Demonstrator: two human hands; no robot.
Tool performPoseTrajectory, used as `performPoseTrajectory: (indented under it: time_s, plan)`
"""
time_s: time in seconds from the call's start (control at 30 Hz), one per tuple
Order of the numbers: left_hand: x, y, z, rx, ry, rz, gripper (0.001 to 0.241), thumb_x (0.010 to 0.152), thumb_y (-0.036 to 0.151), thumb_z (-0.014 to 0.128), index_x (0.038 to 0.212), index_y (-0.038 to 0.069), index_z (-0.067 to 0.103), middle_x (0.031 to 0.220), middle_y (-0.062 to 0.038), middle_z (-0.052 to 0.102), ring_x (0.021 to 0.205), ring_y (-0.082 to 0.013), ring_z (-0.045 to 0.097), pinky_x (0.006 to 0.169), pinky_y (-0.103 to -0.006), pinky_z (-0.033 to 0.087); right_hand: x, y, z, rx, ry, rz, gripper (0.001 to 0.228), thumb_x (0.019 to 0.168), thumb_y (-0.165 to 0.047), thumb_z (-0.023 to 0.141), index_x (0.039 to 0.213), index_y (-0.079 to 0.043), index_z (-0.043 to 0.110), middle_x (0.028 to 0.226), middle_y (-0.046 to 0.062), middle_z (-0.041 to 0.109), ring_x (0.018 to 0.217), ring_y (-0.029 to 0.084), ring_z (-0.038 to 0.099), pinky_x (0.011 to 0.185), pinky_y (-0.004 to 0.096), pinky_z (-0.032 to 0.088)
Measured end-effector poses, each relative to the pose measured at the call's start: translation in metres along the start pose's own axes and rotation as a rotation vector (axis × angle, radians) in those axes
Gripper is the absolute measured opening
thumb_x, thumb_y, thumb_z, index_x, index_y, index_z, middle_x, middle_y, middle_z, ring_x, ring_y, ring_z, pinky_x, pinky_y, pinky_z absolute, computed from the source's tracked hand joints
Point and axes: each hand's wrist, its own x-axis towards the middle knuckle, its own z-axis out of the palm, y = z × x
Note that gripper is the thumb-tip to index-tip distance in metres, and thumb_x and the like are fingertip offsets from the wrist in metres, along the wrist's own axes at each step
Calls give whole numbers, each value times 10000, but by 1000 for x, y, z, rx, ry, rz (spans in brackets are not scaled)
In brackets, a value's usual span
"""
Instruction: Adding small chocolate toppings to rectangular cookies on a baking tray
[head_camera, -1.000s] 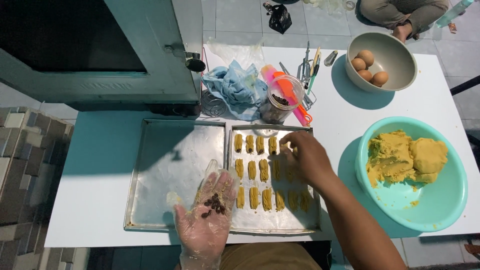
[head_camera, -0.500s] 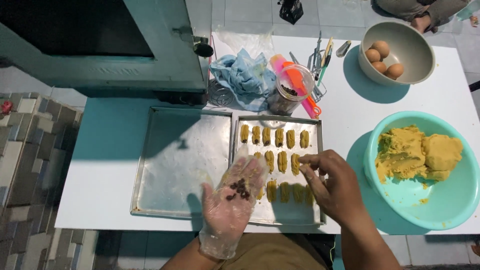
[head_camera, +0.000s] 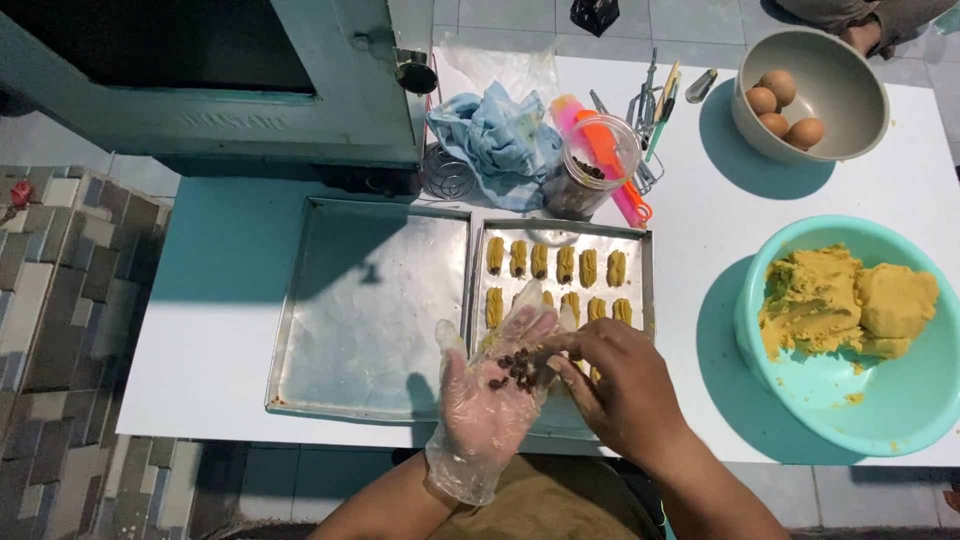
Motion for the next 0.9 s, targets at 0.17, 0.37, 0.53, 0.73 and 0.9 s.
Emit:
performPoseTrajectory:
  time_s: [0.17,0.37,0.53,0.73,0.9]
  plan:
    - [1,-3,4,126,48,-2,989,915,655,558,1540,-91,385,1587,-317,406,1462,-397,431,1156,-451,419,-2,2,11,-155,-30,-80,173,900,-174,723,1072,-187,735,903,86,647,781,319,603,619,432,441]
    - [1,-2,3,184,37,-35,985,913,693,512,1547,-54,405,1617,-264,400,1502,-353,398,1145,-415,426,-1,3,14,-220,-36,-132,210,916,-229,734,1116,-165,719,920,95,649,763,308,596,582,445,426]
    - [1,-6,-1,136,13,-37,1021,917,664,572,1568,-86,333,1633,-263,358,1509,-358,373,1202,-417,376,-1,6,16,-251,-35,-141,200,944,-254,711,1128,-173,702,897,96,641,754,323,582,576,455,417]
    - [0,-5,2,136,27,-53,1010,916,663,580,1558,-81,349,1650,-236,345,1496,-350,390,1200,-439,386,-4,15,22,-348,2,-193,169,943,-211,700,1088,-131,666,944,117,631,761,332,577,612,446,412]
    - [-1,-8,0,89,31,-57,1018,912,644,578,1582,-77,323,1572,-248,448,1433,-336,466,1186,-413,401,-3,20,27,-328,1,-169,134,947,-186,679,1029,-102,616,954,127,615,766,334,565,609,444,400]
